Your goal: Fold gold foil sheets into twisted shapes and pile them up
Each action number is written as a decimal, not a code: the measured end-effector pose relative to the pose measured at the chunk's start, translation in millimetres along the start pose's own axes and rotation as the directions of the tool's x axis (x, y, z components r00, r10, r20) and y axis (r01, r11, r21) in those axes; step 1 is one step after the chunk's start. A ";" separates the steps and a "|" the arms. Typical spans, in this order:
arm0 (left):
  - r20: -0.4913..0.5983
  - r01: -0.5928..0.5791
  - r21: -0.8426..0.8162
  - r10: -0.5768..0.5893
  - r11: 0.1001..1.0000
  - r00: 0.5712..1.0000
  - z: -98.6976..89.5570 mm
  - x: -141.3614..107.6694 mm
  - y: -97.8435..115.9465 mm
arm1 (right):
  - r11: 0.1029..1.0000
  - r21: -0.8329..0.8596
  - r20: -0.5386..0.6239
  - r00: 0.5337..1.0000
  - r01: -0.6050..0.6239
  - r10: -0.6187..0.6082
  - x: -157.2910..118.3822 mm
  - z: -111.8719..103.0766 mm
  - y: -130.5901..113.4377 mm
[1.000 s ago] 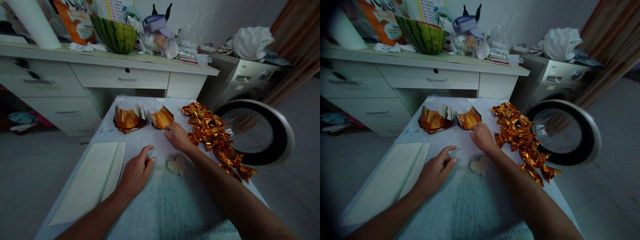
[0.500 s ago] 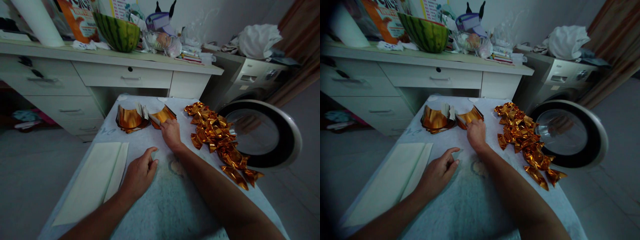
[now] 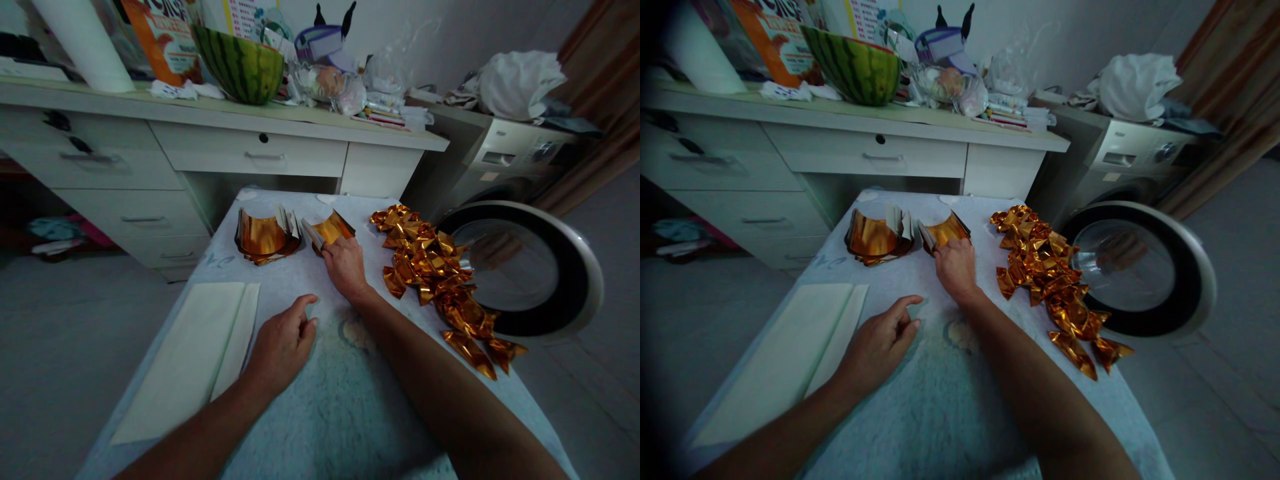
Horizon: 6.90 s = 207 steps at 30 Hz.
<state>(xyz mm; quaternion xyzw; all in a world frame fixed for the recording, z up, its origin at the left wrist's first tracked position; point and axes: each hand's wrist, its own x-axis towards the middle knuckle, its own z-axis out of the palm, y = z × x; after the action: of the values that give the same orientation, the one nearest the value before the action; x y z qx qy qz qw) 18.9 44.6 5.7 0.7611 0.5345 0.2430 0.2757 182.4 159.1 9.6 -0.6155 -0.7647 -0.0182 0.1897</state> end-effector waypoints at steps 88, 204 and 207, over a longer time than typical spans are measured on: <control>-0.102 -0.077 -0.303 0.048 0.950 0.994 -14.8 -3.5 -4.2 | 0.716 0.527 0.046 0.825 0.458 -0.563 -115.8 -49.4 21.0; 0.049 0.218 -0.467 -0.221 0.857 0.974 -15.1 -0.1 2.4 | 0.354 0.888 0.255 0.955 -0.293 0.150 -107.0 -46.1 10.7; 0.047 0.226 -0.463 -0.230 0.857 0.972 -15.3 -0.3 3.6 | 0.354 0.881 0.278 0.949 -0.314 0.151 -107.1 -48.5 9.4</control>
<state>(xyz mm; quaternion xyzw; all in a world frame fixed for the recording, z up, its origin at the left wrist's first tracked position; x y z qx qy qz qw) 11.0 45.8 19.3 0.6028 0.5482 0.3334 0.4744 222.5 48.6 19.2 -0.5099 -0.5635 0.4784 0.4400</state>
